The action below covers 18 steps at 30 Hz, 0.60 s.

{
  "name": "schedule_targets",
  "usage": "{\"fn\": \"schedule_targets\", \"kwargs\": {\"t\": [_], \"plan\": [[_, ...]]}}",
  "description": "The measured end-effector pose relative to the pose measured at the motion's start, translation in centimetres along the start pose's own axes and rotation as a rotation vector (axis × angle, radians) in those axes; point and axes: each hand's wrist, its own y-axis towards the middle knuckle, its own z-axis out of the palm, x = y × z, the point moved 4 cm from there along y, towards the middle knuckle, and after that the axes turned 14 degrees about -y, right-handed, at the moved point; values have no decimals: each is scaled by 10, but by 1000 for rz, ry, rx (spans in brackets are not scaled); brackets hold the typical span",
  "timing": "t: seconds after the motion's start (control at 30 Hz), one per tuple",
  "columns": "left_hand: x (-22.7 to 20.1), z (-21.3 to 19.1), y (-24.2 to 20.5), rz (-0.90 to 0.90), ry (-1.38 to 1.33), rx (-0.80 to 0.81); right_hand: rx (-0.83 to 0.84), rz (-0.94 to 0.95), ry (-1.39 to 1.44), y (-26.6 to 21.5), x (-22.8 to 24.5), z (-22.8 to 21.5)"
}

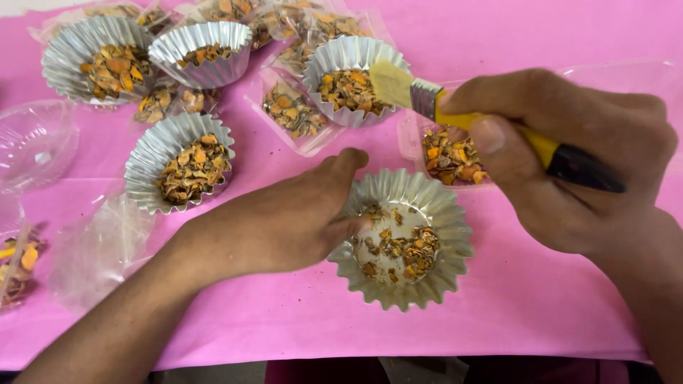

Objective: The person uses a small brush to sweep loose dried plant debris from a silver fluted metal cup into a clear plastic container. The person holds the cup in the left hand and sweeps with the right hand, repeating the motion across the cup's interior.

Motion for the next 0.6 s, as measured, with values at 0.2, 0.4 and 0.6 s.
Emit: {"fn": "schedule_targets", "kwargs": {"t": [0.2, 0.4, 0.6], "plan": [[14, -11, -1, 126, -204, -113, 40, -39, -10, -6, -11, 9], [25, -23, -16, 436, -456, -192, 49, 66, 43, -16, -24, 9], [22, -14, -12, 430, -389, -191, 74, 111, -6, -18, -18, 8]]}}
